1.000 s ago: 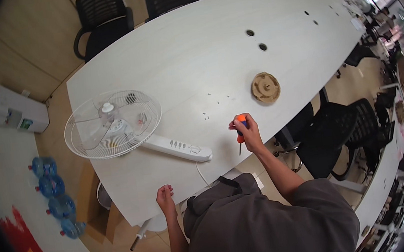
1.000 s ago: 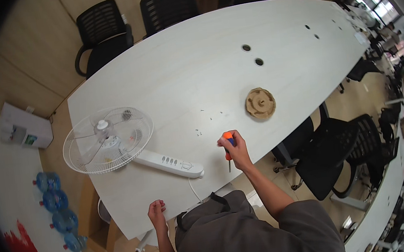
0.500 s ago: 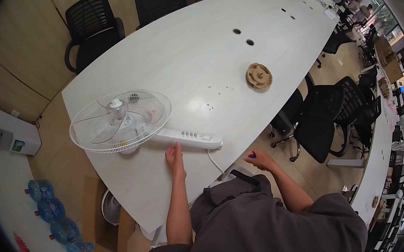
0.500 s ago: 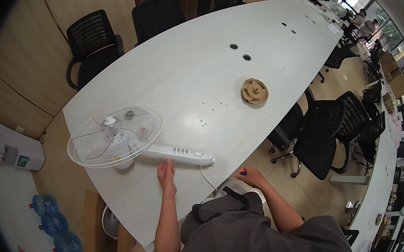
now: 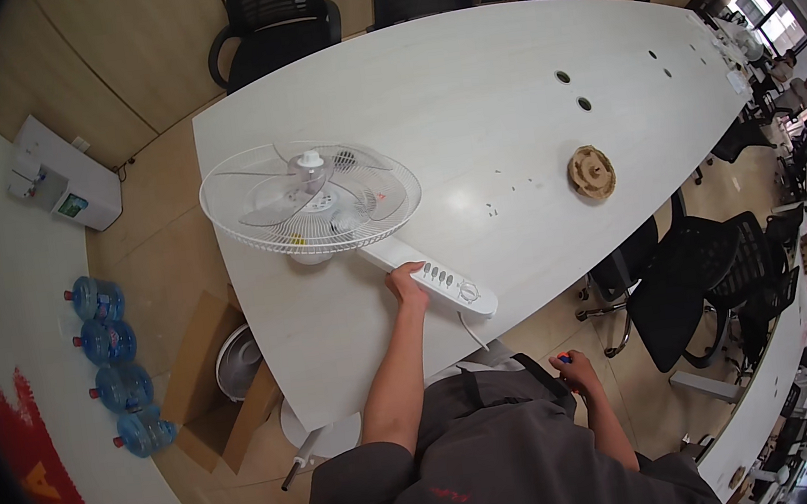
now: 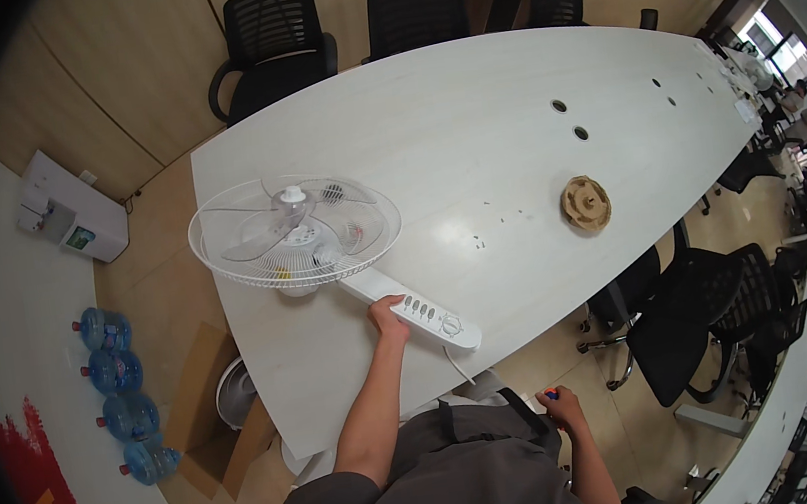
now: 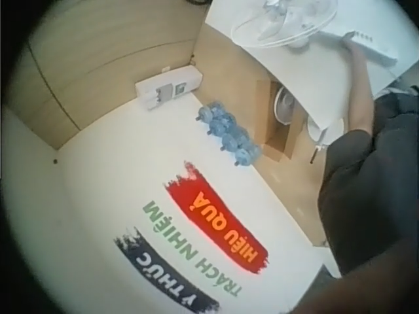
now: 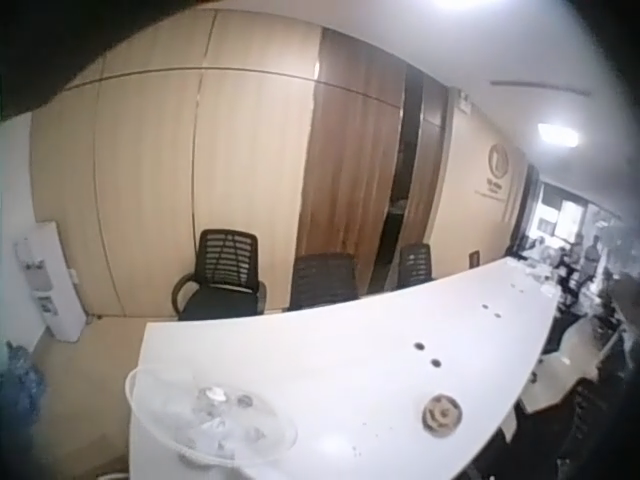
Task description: The recorder is disassembling and reassembling parts of a white electric fan using a screwdriver on a long office table.
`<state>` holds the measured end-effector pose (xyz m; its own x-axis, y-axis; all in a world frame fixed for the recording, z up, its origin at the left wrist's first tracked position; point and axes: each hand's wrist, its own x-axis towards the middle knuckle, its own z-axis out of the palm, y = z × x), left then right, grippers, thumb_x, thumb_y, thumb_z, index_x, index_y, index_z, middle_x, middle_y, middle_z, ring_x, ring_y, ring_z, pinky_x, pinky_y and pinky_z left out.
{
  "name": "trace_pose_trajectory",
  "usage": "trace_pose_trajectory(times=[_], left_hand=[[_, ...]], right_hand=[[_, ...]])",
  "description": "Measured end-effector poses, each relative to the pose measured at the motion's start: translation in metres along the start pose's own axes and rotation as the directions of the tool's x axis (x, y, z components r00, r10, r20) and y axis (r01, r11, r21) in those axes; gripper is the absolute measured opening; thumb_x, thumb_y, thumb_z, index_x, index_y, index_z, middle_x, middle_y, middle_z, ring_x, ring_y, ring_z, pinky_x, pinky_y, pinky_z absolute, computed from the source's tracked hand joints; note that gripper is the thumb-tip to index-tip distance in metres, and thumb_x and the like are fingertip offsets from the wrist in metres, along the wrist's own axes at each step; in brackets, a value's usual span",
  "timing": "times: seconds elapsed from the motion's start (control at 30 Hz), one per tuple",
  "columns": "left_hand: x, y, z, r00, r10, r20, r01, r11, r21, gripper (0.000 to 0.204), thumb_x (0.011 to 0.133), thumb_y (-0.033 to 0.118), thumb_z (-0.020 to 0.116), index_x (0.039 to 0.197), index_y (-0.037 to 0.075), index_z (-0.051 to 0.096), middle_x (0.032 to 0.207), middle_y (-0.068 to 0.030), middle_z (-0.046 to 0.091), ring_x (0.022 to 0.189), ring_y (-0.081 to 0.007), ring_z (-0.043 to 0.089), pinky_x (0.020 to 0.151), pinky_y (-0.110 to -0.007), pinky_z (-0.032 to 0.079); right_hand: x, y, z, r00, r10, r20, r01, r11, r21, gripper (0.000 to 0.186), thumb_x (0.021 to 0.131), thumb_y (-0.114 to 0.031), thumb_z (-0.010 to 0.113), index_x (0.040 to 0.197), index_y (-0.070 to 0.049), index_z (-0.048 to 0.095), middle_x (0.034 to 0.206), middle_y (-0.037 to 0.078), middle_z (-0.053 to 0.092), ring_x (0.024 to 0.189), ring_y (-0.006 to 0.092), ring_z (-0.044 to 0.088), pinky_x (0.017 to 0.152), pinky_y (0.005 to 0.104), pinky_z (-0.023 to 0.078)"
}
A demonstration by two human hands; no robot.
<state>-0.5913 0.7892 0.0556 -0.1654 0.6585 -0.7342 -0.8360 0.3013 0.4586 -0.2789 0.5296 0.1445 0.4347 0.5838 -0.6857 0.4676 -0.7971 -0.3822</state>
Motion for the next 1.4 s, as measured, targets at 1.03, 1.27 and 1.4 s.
trace_pose_trajectory(times=[1.03, 1.27, 1.4], left_hand=[[-0.053, 0.005, -0.019, 0.869, 0.478, -0.132, -0.274, 0.685, 0.675, 0.053, 0.063, 0.015, 0.072, 0.105, -0.01, 0.052, 0.098, -0.0277, 0.066, 0.093, -0.0404, 0.067, 0.083, -0.045, 0.053], [-0.057, -0.003, -0.024, 0.836, 0.533, -0.132, -0.284, 0.624, 0.728, 0.062, 0.07, 0.021, 0.075, 0.113, -0.011, 0.045, 0.098, -0.0292, 0.065, 0.091, -0.0425, 0.066, 0.083, -0.045, 0.053], [-0.059, -0.007, -0.021, 0.808, 0.587, -0.049, -0.394, 0.601, 0.695, 0.064, 0.073, 0.023, 0.076, 0.115, -0.012, 0.043, 0.103, -0.0286, 0.065, 0.095, -0.0398, 0.066, 0.084, -0.044, 0.052]], right_hand=[[0.069, -0.355, 0.095, 0.882, -0.351, 0.314, 0.117, 0.81, 0.575, 0.02, 0.081, -0.011, 0.071, 0.089, -0.003, 0.054, 0.075, 0.005, 0.052, 0.049, 0.0129, 0.048, 0.04, 0.0276, 0.038], [0.065, -0.352, 0.091, 0.882, -0.303, 0.36, 0.039, 0.809, 0.586, 0.017, 0.077, -0.005, 0.072, 0.085, -0.004, 0.057, 0.066, 0.003, 0.05, 0.049, 0.0119, 0.047, 0.04, 0.0271, 0.036], [0.068, -0.36, 0.083, 0.895, -0.293, 0.337, 0.056, 0.822, 0.566, 0.016, 0.076, -0.003, 0.071, 0.08, -0.003, 0.056, 0.067, 0.003, 0.05, 0.049, 0.0112, 0.045, 0.041, 0.0254, 0.035]])
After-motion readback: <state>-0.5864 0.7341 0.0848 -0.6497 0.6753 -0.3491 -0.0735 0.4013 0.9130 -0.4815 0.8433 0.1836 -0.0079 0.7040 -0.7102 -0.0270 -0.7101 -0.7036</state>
